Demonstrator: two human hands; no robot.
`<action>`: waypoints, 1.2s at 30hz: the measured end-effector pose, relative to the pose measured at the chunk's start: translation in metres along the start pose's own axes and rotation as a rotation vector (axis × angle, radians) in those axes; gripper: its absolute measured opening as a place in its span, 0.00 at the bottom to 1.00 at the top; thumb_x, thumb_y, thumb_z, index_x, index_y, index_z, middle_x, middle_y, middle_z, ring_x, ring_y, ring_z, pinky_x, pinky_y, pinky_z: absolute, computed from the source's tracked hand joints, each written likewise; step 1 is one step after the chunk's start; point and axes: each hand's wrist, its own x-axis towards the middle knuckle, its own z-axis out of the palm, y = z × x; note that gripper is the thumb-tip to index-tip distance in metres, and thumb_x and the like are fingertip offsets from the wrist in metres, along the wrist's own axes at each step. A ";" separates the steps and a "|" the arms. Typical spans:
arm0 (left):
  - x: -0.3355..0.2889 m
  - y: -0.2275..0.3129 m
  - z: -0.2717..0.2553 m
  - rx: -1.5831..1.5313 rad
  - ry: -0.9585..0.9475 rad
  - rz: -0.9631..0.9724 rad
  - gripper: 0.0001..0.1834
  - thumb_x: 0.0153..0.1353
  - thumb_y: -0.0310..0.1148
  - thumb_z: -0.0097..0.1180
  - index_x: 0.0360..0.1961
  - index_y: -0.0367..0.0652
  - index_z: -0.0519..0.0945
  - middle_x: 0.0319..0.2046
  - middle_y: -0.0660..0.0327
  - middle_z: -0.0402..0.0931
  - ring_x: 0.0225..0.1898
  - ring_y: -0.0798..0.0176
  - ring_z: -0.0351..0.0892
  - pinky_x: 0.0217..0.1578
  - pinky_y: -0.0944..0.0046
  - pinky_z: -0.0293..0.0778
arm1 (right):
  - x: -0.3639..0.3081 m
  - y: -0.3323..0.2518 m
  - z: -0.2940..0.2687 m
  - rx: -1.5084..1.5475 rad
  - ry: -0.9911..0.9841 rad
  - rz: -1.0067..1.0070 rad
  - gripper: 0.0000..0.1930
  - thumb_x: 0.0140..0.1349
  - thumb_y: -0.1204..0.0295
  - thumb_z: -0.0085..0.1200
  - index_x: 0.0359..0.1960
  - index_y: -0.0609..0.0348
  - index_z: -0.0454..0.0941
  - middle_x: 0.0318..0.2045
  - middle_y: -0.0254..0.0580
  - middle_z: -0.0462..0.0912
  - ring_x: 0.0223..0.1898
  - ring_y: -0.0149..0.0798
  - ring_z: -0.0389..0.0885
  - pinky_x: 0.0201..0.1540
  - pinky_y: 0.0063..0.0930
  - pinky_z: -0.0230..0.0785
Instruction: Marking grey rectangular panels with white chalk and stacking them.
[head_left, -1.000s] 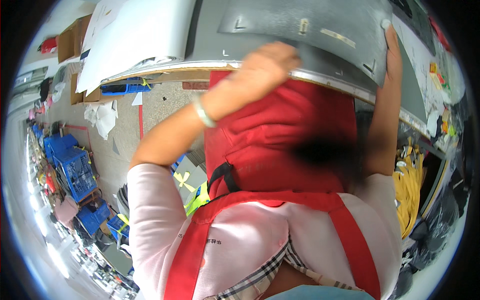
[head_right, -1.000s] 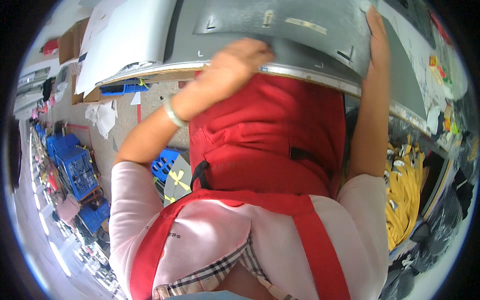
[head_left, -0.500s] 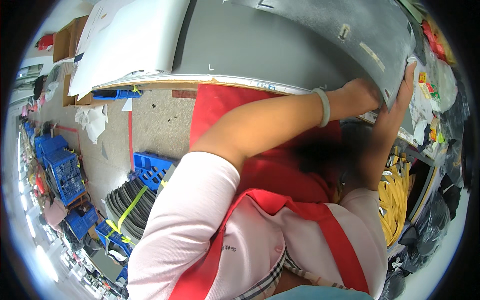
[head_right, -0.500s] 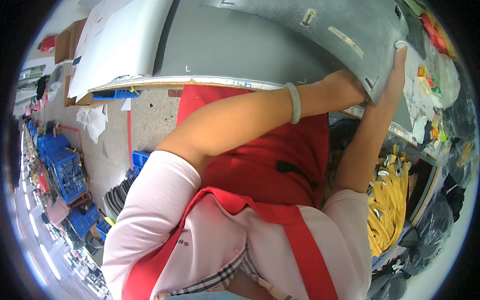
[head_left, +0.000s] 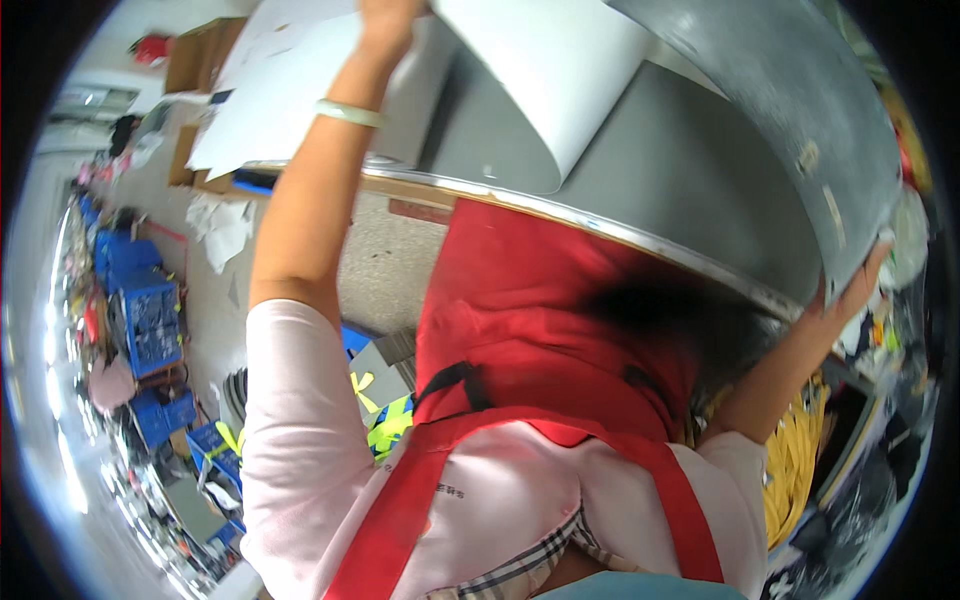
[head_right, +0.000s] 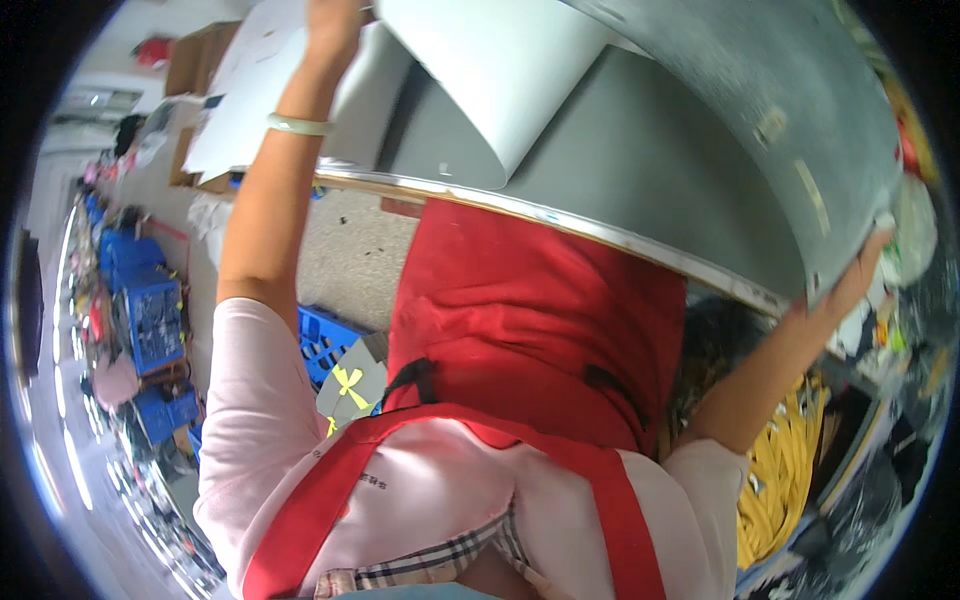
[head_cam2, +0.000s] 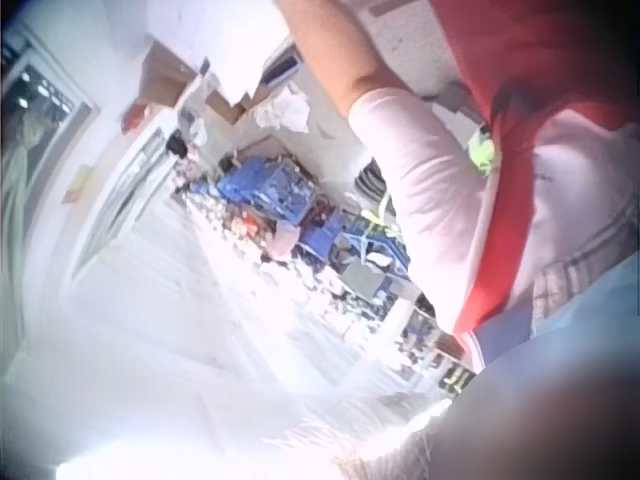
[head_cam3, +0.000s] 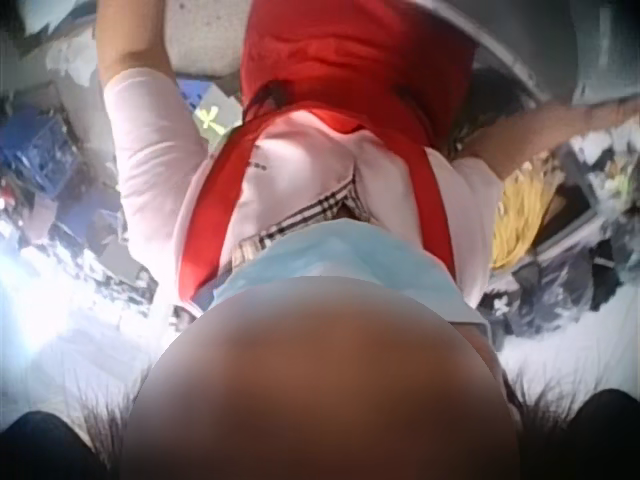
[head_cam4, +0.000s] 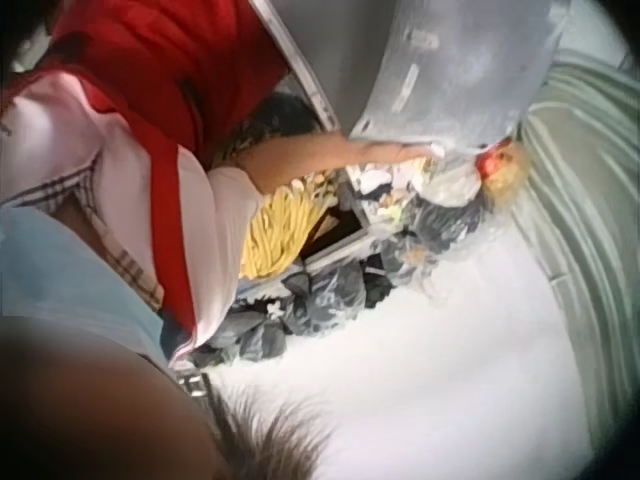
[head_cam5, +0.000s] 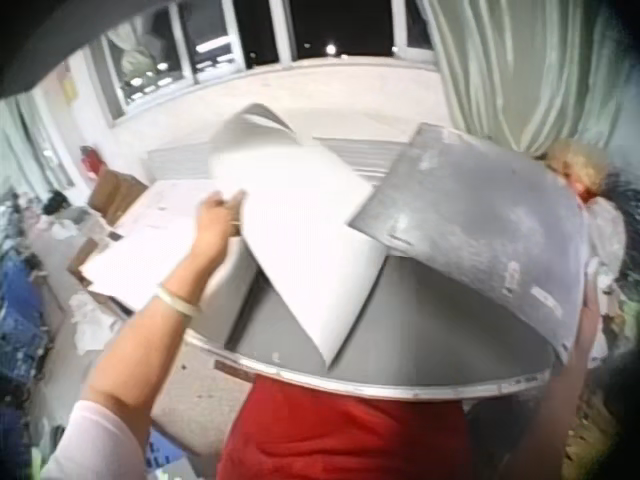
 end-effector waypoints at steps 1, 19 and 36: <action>0.022 0.006 -0.077 0.126 0.138 -0.026 0.16 0.67 0.40 0.61 0.37 0.34 0.78 0.24 0.59 0.73 0.25 0.64 0.71 0.29 0.59 0.73 | -0.011 0.002 0.022 0.024 -0.006 0.021 0.30 0.77 0.55 0.43 0.71 0.64 0.61 0.69 0.50 0.68 0.67 0.51 0.69 0.70 0.45 0.61; -0.068 -0.131 -0.443 0.585 0.487 -0.322 0.52 0.61 0.58 0.63 0.71 0.25 0.59 0.66 0.39 0.66 0.69 0.41 0.63 0.71 0.44 0.55 | -0.023 0.078 0.051 -0.047 -0.297 0.299 0.28 0.74 0.55 0.51 0.67 0.60 0.68 0.62 0.46 0.76 0.59 0.43 0.77 0.64 0.37 0.68; -0.237 0.042 -0.021 0.681 -0.635 0.595 0.12 0.58 0.29 0.68 0.42 0.36 0.84 0.42 0.53 0.81 0.43 0.47 0.81 0.45 0.56 0.79 | 0.001 0.136 0.051 -0.829 -0.519 0.093 0.16 0.65 0.59 0.64 0.43 0.59 0.86 0.35 0.25 0.81 0.37 0.24 0.73 0.45 0.20 0.65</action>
